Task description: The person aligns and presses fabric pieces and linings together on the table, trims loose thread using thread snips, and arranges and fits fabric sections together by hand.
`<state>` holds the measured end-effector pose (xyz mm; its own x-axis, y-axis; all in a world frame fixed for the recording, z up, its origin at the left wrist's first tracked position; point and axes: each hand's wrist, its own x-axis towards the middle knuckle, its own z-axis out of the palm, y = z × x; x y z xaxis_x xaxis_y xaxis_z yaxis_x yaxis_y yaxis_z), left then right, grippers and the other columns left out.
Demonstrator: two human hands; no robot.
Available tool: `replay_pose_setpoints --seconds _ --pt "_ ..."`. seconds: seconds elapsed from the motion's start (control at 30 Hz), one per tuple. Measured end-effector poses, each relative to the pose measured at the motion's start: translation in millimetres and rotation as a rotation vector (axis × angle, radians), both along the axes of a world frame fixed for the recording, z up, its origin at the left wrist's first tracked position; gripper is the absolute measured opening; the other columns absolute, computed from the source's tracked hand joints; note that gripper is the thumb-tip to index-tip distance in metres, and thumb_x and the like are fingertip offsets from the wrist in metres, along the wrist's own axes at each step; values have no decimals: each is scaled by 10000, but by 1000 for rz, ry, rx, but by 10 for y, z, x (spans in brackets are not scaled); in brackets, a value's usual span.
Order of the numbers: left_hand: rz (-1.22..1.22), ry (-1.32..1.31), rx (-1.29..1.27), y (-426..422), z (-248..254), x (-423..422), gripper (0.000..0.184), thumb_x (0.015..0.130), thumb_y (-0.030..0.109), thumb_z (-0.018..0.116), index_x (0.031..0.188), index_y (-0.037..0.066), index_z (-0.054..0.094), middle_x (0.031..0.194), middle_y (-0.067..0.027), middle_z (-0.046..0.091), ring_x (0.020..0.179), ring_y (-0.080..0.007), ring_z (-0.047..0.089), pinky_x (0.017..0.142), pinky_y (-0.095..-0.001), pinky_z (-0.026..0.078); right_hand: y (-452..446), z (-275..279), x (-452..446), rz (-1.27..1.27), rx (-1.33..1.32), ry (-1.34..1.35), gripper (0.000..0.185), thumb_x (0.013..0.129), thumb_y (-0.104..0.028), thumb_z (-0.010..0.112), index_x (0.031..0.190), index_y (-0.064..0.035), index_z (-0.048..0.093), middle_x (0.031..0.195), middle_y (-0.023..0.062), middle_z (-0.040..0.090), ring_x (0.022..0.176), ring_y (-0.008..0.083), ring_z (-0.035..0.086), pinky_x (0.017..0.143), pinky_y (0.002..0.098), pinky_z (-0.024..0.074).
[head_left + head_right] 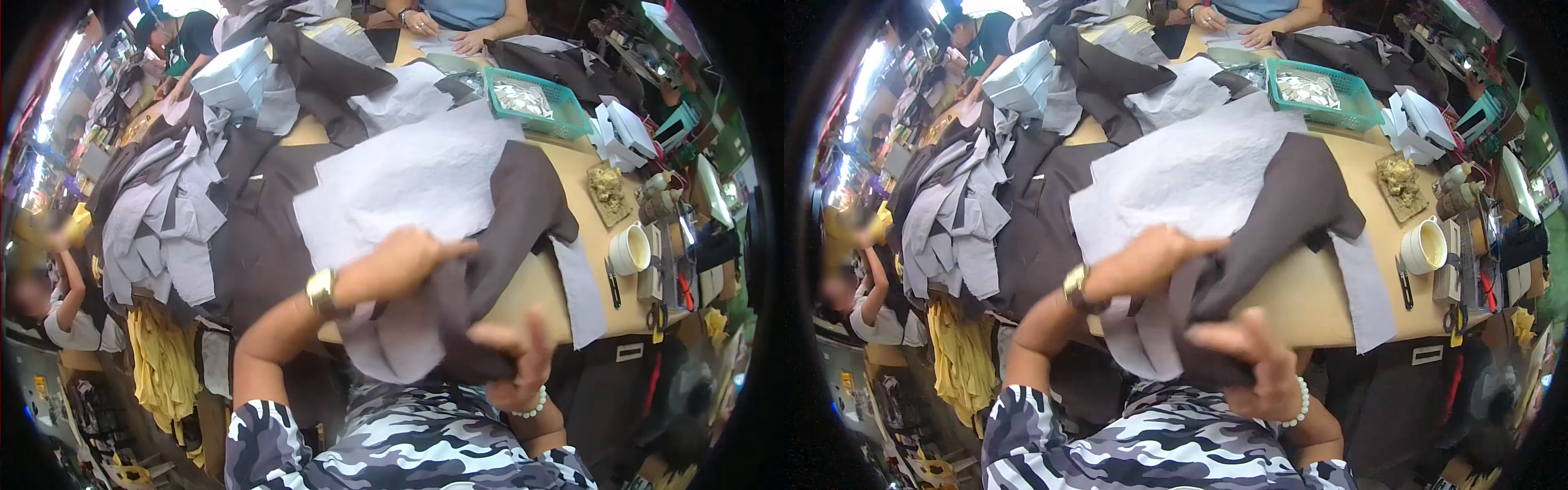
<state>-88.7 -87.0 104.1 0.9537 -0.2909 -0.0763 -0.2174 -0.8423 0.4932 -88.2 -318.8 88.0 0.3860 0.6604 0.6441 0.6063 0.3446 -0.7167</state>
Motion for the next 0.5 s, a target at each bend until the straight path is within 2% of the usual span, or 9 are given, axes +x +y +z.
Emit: replay_pose_setpoints --seconds 0.03,0.07,0.1,0.13,0.17,0.23,0.37,0.47,0.5 --pt "-27 -155 -86 158 -55 163 504 690 -41 545 1172 97 597 925 -192 662 864 -300 666 745 -352 512 -7 -75 19 -153 46 -47 881 787 10 564 1459 -25 -4 1251 260 481 1142 333 519 967 409 404" --pt "-6 -495 -231 364 -116 417 579 620 -73 564 1129 193 633 849 -185 640 764 -379 609 685 -426 484 -13 -150 38 -309 83 -83 886 812 -28 572 1460 -33 -33 1303 287 420 1178 350 479 987 439 381" --pt "-44 -575 -118 577 214 644 531 635 -67 567 1112 154 639 908 -142 668 837 -341 639 736 -388 496 -61 -232 97 -441 73 -134 887 810 -38 584 1459 -24 -21 1319 285 401 1197 351 455 1013 445 348" --pt "-69 -707 1 957 426 920 512 669 -70 557 1132 137 624 902 -60 683 811 -276 648 763 -353 499 -121 -316 148 -572 63 -185 888 808 -49 596 1459 -16 -8 1334 283 383 1215 352 430 1040 451 314" --pt "211 -478 -158 1195 703 1101 464 726 -32 544 1157 132 596 870 1 652 727 -218 611 723 -369 499 -179 -422 181 -640 16 -138 878 807 -50 599 1457 -5 10 1341 278 377 1220 350 424 1044 452 308" --pt "464 -544 -173 1693 1243 1292 417 735 -3 556 1132 117 601 872 -16 652 732 -221 614 716 -366 501 -281 -654 172 -774 -84 -36 859 803 -53 604 1453 15 47 1356 267 365 1232 348 413 1052 452 296" --pt "671 -1050 73 2466 2062 1362 330 754 54 581 1081 88 612 875 -52 650 740 -227 620 703 -360 505 -263 -994 105 -878 -218 262 774 782 -31 609 1422 42 181 1351 240 396 1230 346 426 1049 445 308" --pt "832 -1309 239 2834 2237 1373 278 767 97 599 1043 66 620 878 -79 649 747 -232 624 693 -356 509 -255 -1094 136 -898 -318 -113 722 766 -18 617 1383 50 250 1334 239 420 1219 374 430 1046 446 315" --pt "882 -1343 291 2945 2189 1414 264 772 111 605 1030 58 622 879 -88 649 749 -233 626 690 -354 510 -253 -1090 124 -919 -340 -116 707 762 -18 619 1371 52 267 1328 237 426 1216 381 431 1045 450 316"
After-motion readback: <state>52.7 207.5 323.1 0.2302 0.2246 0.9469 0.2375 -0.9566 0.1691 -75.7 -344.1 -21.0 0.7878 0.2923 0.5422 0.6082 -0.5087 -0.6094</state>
